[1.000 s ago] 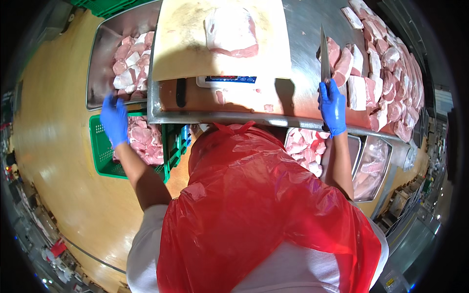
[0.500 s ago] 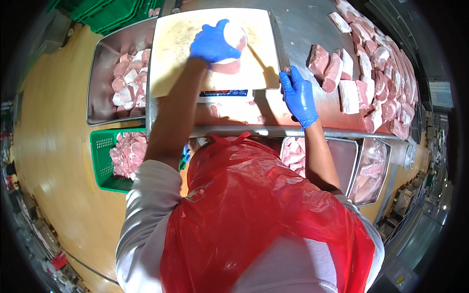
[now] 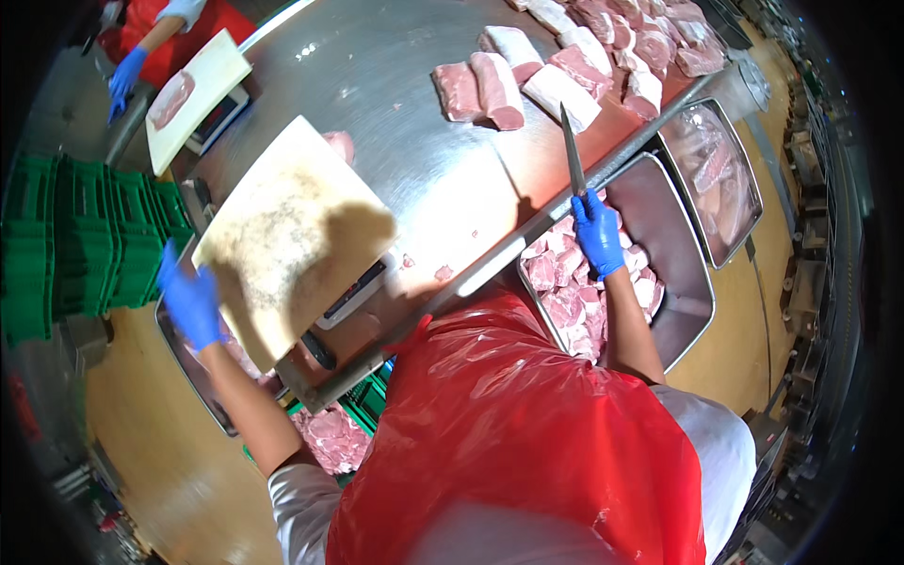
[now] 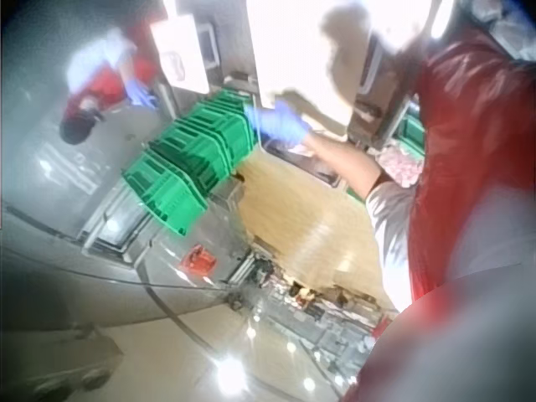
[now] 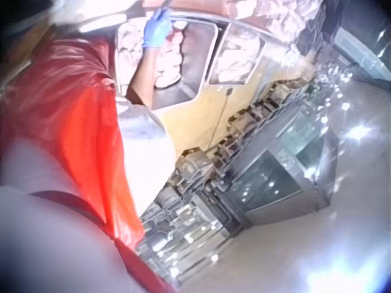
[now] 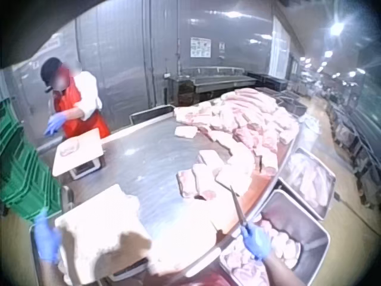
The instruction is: The person cuts large pieces of raw meat into smaller portions using a knife on a cutting board. The cut pieces are placed into a green basket and a metal tray. The person wears blue gloves and a red apron while working at a stainless steel table.
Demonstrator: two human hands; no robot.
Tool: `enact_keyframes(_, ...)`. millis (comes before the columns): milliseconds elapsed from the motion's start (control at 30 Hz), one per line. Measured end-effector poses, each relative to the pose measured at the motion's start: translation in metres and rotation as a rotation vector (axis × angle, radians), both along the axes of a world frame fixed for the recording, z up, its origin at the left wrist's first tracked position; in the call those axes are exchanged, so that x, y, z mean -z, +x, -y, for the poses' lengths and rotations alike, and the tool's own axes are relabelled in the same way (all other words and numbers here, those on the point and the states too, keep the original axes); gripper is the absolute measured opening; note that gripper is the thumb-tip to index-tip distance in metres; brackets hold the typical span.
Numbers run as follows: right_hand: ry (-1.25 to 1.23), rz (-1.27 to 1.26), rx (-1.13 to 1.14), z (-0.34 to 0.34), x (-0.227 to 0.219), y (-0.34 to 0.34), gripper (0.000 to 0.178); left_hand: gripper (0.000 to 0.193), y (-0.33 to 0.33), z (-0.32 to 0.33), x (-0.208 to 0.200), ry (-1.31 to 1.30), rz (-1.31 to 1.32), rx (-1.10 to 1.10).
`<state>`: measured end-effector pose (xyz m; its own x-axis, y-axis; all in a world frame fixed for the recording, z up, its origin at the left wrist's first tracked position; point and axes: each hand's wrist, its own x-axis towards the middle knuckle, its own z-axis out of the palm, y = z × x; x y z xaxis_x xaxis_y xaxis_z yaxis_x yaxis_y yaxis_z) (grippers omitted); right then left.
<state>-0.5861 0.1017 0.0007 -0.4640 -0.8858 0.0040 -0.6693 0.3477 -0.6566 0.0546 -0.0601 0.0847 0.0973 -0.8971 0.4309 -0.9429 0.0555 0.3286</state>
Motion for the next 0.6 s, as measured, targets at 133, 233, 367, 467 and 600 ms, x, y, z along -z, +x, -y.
enact_keyframes(133,-0.086,-0.024,0.001,-0.002,0.023,0.010,0.026,0.052,-0.294,0.065,0.003,0.432,-0.709,0.514)
enact_keyframes(233,-0.114,0.044,-0.047,0.007,-0.001,0.034,0.028,0.079,-0.423,0.126,0.081,0.529,-0.549,0.712)
enact_keyframes(367,0.031,0.112,-0.005,-0.033,0.034,0.013,0.029,0.106,-0.562,0.163,0.133,0.372,-0.093,0.577)
enact_keyframes(467,0.133,0.006,0.100,-0.081,0.066,-0.012,0.028,0.085,-0.605,0.182,0.165,0.299,0.006,0.488)
enact_keyframes(600,0.119,0.032,0.321,-0.130,0.038,-0.052,0.027,0.100,-0.629,0.223,0.185,0.566,-0.231,0.272)
